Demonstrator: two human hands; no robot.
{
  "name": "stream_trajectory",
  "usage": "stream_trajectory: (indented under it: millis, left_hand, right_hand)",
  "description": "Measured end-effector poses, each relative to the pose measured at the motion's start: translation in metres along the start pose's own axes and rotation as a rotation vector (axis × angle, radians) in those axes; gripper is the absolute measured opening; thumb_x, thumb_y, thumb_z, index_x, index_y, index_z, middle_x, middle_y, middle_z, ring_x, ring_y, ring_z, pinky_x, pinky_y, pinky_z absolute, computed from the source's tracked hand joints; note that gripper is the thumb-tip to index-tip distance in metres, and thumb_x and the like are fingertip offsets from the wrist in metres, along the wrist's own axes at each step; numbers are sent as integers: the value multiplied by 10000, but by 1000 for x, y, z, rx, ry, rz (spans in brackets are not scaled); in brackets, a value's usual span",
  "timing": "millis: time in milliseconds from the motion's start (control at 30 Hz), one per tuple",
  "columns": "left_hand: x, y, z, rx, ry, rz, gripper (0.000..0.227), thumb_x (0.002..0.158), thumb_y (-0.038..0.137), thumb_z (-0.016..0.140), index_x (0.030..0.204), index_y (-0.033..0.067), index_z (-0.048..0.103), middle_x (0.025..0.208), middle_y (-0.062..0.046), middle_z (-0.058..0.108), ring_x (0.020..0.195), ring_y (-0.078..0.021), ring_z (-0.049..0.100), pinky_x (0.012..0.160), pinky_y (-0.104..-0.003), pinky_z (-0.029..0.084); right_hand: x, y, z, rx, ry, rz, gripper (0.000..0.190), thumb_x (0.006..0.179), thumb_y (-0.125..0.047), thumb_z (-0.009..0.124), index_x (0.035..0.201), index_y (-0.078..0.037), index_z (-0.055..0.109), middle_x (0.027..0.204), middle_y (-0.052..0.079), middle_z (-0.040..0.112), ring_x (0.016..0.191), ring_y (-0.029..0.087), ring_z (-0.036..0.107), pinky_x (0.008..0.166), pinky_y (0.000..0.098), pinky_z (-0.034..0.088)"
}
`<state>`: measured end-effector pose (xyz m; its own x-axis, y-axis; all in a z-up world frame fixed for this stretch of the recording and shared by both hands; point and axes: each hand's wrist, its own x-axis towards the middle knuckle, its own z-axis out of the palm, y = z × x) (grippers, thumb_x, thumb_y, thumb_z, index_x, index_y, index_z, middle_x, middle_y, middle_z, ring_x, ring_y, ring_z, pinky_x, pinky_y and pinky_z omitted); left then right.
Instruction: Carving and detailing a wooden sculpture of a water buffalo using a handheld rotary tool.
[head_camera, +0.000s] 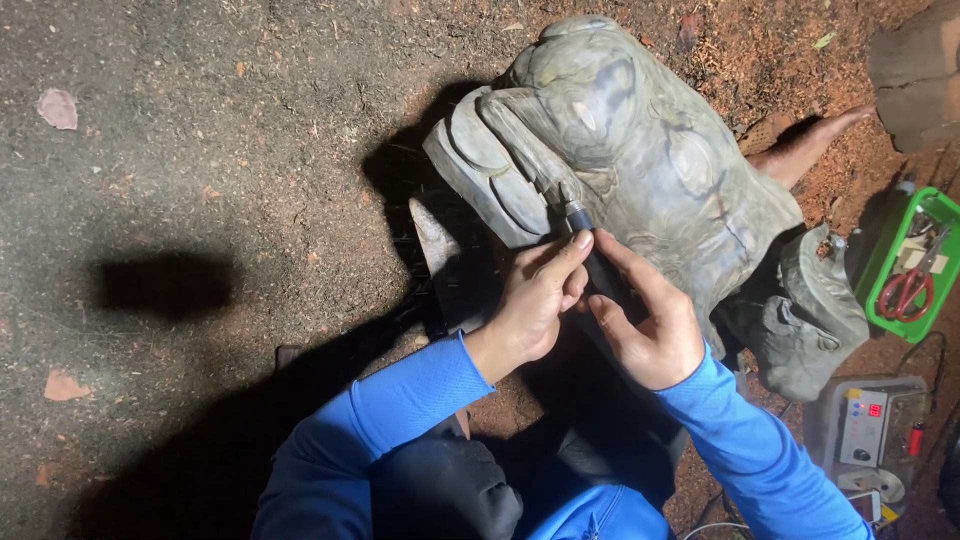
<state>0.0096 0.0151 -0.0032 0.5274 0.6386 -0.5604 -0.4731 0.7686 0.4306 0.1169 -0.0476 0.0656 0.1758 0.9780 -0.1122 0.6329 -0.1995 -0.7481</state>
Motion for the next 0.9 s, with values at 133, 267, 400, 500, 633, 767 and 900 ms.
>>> stream_trajectory:
  millis: [133,267,400,500,633,767,900]
  left_hand:
    - [0,3,7,-2,-29,-10,324,966,319,715,709,141,632,500,2,487,390,-64,376,470,-237,428]
    - [0,4,13,-5,-49,4,291,970,290,703,727,145,636,514,0,484,407,-60,386,466,-234,428]
    - [1,5,15,-1,-54,10,306,973,282,699,711,145,619,526,6,477,420,-57,389,487,-207,379]
    - [1,7,17,1,-54,16,316,974,281,698,703,141,616,525,6,476,421,-59,394,490,-200,367]
    - [4,2,18,18,-63,28,325,973,292,699,695,140,624,525,0,484,418,-75,416,483,-205,365]
    - [4,4,17,4,-62,30,327,963,289,708,684,142,621,516,-2,481,420,-65,413,482,-209,411]
    - [5,-1,18,19,-51,46,344,969,298,700,677,135,624,513,-10,498,412,-68,428,473,-206,415]
  right_hand:
    - [3,-2,-7,30,10,23,616,844,33,724,1444,-6,591,1261,213,715,1129,293,698,927,421,567]
    - [10,2,-19,24,-4,21,619,846,17,724,1450,-33,597,1252,187,721,1152,269,682,911,413,564]
    - [13,10,-27,71,-43,108,608,834,34,727,1426,-68,631,1071,176,762,781,173,689,518,324,570]
    - [14,14,-30,113,-53,155,597,835,36,724,1415,-67,632,984,195,762,612,176,679,418,294,553]
    - [19,9,-35,136,-53,209,586,844,49,700,1415,-52,616,909,220,740,459,187,652,326,297,533]
    - [26,-5,-36,132,-60,210,565,838,61,703,1389,-41,636,870,235,725,459,199,646,337,306,548]
    - [25,-11,-37,93,-69,207,556,838,43,709,1383,-54,646,876,224,735,499,182,639,352,291,538]
